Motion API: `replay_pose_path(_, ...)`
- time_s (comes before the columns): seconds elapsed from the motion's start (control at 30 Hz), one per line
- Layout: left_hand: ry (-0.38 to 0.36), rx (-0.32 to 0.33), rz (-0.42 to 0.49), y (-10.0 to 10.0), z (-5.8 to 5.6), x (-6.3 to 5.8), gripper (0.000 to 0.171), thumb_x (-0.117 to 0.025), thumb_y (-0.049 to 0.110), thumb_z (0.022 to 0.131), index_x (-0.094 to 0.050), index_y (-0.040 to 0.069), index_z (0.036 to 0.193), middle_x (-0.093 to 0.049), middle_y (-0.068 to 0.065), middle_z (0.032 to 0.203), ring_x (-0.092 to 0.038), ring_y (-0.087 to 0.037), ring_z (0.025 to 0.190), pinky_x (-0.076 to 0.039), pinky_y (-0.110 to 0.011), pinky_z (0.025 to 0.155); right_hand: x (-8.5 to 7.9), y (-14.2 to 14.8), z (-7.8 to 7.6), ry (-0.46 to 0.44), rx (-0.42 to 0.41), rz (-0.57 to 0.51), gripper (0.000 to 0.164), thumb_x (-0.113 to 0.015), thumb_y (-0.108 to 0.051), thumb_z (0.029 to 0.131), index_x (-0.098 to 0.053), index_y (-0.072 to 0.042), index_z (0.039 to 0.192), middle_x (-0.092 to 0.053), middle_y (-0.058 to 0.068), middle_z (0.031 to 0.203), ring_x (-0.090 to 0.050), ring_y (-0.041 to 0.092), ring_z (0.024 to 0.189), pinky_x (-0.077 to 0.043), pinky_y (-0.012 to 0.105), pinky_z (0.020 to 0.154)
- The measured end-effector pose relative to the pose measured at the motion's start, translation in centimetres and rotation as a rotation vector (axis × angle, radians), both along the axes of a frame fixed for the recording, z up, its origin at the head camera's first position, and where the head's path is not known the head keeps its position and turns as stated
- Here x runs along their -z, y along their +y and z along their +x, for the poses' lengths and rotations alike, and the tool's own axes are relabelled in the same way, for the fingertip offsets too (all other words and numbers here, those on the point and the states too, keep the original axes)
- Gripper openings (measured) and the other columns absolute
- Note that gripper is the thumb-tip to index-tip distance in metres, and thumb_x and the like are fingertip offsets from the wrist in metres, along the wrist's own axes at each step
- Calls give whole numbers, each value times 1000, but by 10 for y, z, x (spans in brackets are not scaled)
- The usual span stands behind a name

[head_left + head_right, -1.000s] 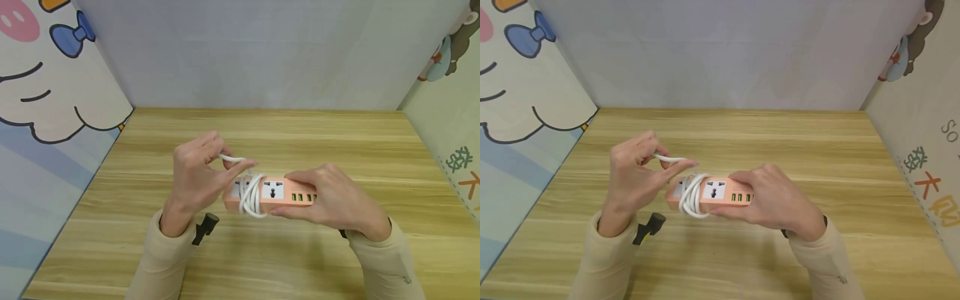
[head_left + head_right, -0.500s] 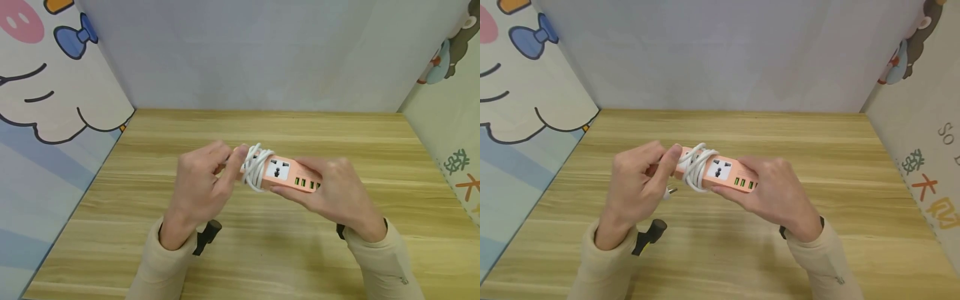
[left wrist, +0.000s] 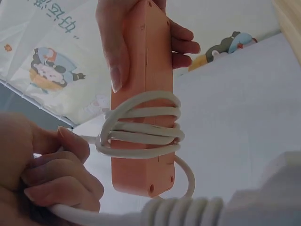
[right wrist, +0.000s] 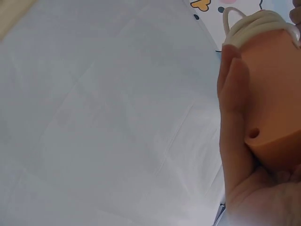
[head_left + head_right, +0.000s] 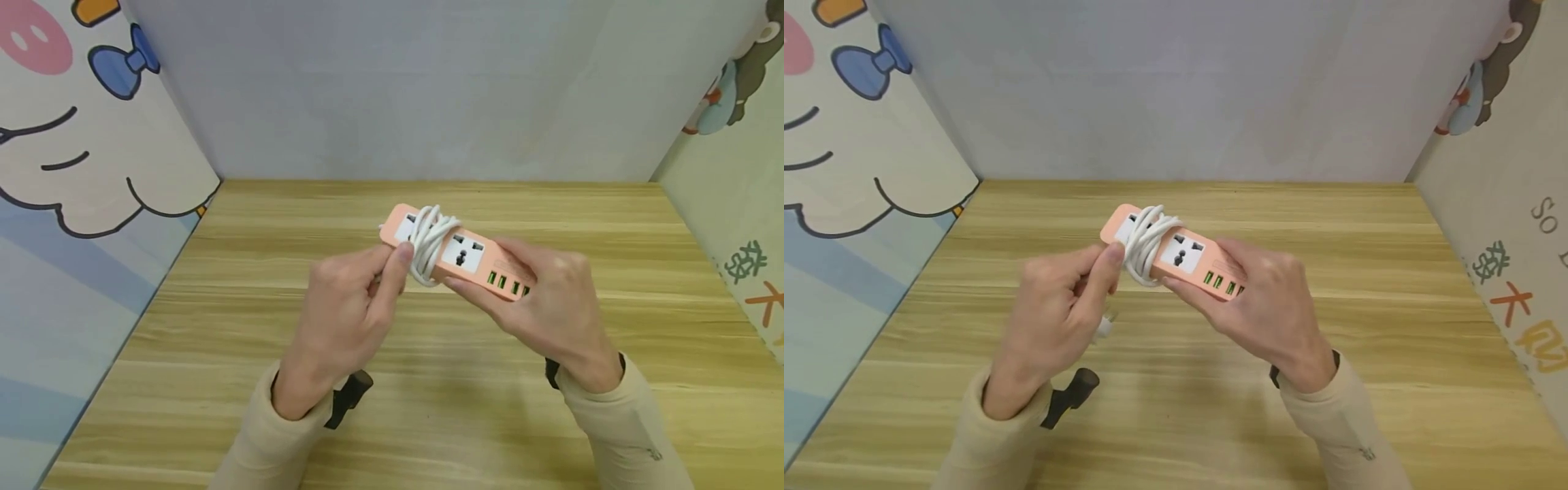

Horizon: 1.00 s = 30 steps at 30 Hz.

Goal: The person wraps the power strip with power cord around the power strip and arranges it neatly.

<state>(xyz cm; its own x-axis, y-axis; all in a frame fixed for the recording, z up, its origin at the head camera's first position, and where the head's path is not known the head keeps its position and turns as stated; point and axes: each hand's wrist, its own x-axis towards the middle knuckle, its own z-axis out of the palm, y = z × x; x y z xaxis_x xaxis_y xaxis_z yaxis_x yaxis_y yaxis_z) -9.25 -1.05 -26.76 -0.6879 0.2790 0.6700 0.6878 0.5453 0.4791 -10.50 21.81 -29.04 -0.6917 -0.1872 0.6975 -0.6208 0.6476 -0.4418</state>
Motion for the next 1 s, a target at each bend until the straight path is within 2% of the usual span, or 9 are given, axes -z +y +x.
replay_pose_path(0.1, -48, -3, -23, 3, 3, 1, 37, -52, 15, 106, -58, 10, 70, -36, 5, 52, -28, -4, 44, -25, -21, 42, 0, -1, -1, 19, 17, -30, 41, -92, -31, 67, -78, -6, 96, -66, 0, 62, -47, 5, 46, -35, 16, 45)
replay_pose_path(0.2, -100, 29, -43, 4, 4, 2, 33, -46, 14, 108, -61, 9, 79, -36, 5, 53, -28, -4, 44, -27, -22, 43, 1, -1, -2, 35, 43, -62, 40, -92, -30, 66, -78, -5, 94, -67, 2, 63, -47, 6, 45, -34, 15, 45)
replay_pose_path(0.37, -177, 142, -35, 1, 3, 1, 31, -38, 12, 110, -64, 7, 93, -35, 6, 55, -28, -3, 45, -29, -22, 44, 1, -2, -2, 47, 71, -98, 38, -92, -28, 65, -78, -5, 92, -66, 2, 62, -45, 5, 44, -33, 15, 45)
replay_pose_path(0.53, -259, 263, -2, 0, 2, 0, 31, -34, 12, 111, -63, 8, 102, -46, 5, 60, -33, -3, 46, -34, -23, 46, 0, 0, -2, 45, 79, -105, 42, -94, -30, 66, -77, -2, 92, -65, 2, 60, -46, 4, 43, -33, 14, 44)
replay_pose_path(0.8, -440, 453, 45, -6, -1, -2, 29, -32, 12, 112, -60, 7, 113, -58, 2, 69, -49, -10, 63, -44, -27, 66, 2, 1, -4, 18, 57, -181, 42, -97, -25, 62, -79, -6, 95, -69, 4, 63, -47, 2, 45, -33, 14, 45)
replay_pose_path(0.9, -489, 500, 47, -8, -2, -3, 30, -31, 14, 112, -60, 6, 114, -60, 2, 70, -48, -16, 64, -42, -28, 68, 2, 2, -4, 6, 53, -191, 41, -97, -24, 62, -79, -6, 95, -69, 4, 63, -47, 2, 44, -33, 14, 45)
replay_pose_path(1.0, -518, 532, 34, -9, -2, -2, 31, -32, 13, 112, -62, 6, 110, -62, 2, 73, -54, -16, 71, -46, -29, 72, 2, 3, -5, -7, 67, -221, 39, -96, -22, 64, -79, -5, 95, -68, 5, 62, -47, 1, 44, -33, 14, 45)
